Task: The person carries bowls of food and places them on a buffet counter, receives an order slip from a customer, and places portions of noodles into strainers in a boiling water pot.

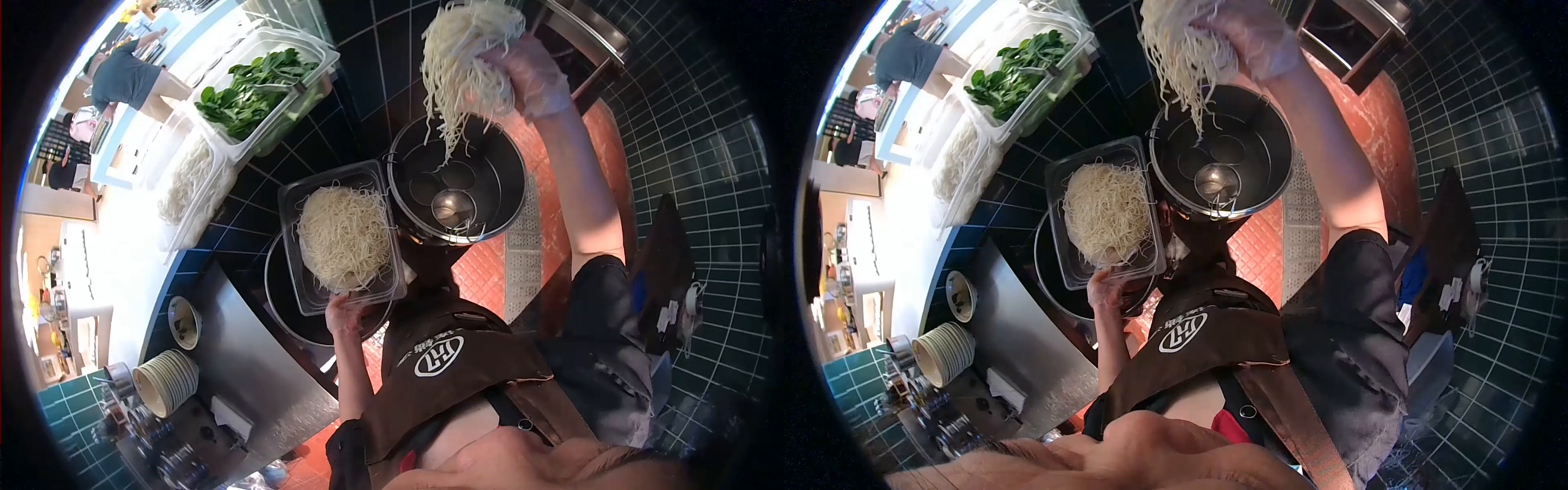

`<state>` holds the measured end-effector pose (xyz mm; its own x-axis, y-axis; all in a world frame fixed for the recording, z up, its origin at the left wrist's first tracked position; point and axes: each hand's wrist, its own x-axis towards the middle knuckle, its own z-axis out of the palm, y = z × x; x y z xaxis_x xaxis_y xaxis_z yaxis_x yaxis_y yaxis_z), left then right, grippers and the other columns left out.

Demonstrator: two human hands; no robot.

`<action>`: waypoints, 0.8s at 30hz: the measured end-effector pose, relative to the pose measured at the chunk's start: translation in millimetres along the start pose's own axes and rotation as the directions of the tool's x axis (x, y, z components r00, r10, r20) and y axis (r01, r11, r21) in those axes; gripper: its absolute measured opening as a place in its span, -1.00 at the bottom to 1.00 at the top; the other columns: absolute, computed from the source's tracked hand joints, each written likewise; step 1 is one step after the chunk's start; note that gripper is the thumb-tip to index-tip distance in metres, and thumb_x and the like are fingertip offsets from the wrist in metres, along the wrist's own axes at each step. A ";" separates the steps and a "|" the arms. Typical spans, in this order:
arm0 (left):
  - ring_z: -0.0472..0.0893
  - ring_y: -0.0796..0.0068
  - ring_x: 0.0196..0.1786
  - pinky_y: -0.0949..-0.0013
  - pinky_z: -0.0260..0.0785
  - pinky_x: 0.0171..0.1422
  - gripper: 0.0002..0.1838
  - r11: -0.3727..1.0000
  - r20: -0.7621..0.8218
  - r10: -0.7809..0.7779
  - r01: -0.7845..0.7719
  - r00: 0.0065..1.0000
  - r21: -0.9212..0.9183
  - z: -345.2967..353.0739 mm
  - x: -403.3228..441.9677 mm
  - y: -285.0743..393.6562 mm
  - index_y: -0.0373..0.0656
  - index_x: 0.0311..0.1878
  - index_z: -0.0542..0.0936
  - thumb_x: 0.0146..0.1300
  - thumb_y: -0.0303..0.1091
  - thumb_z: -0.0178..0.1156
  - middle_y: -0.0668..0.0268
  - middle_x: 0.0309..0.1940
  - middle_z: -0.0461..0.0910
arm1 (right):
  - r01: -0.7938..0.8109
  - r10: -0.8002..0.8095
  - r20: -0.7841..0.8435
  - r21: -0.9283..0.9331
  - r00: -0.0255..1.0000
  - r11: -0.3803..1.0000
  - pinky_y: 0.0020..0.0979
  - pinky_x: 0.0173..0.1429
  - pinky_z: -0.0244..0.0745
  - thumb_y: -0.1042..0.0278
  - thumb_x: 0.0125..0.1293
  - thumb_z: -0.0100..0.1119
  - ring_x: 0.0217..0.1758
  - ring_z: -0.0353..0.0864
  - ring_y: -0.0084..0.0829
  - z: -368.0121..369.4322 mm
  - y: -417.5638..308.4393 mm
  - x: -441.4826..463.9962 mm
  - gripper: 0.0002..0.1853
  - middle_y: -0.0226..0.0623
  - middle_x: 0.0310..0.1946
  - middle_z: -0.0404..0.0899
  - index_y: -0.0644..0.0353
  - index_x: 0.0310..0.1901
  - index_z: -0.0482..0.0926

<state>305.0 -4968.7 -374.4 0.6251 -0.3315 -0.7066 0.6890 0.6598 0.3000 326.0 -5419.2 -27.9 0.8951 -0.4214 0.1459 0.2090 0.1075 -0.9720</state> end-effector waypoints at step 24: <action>0.46 -0.11 0.03 -0.28 0.28 0.16 -0.56 0.997 -0.058 -0.030 0.034 0.998 0.069 -21.9 9.4 9.4 -0.37 0.06 0.36 0.06 -0.46 -0.11 -0.05 -0.04 0.47 | -0.444 0.537 -0.221 -0.834 0.814 0.329 -0.27 0.13 0.41 0.25 0.16 0.11 0.04 0.52 -0.11 -77.4 232.3 -101.0 -0.66 -0.06 -0.07 0.56 0.08 -0.01 0.53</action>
<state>309.4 -4950.9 -392.3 0.5814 -0.3115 -0.7516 0.7339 0.5997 0.3192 253.7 -5421.4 -282.7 0.7535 -0.4845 -0.4444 -0.6569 -0.5284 -0.5378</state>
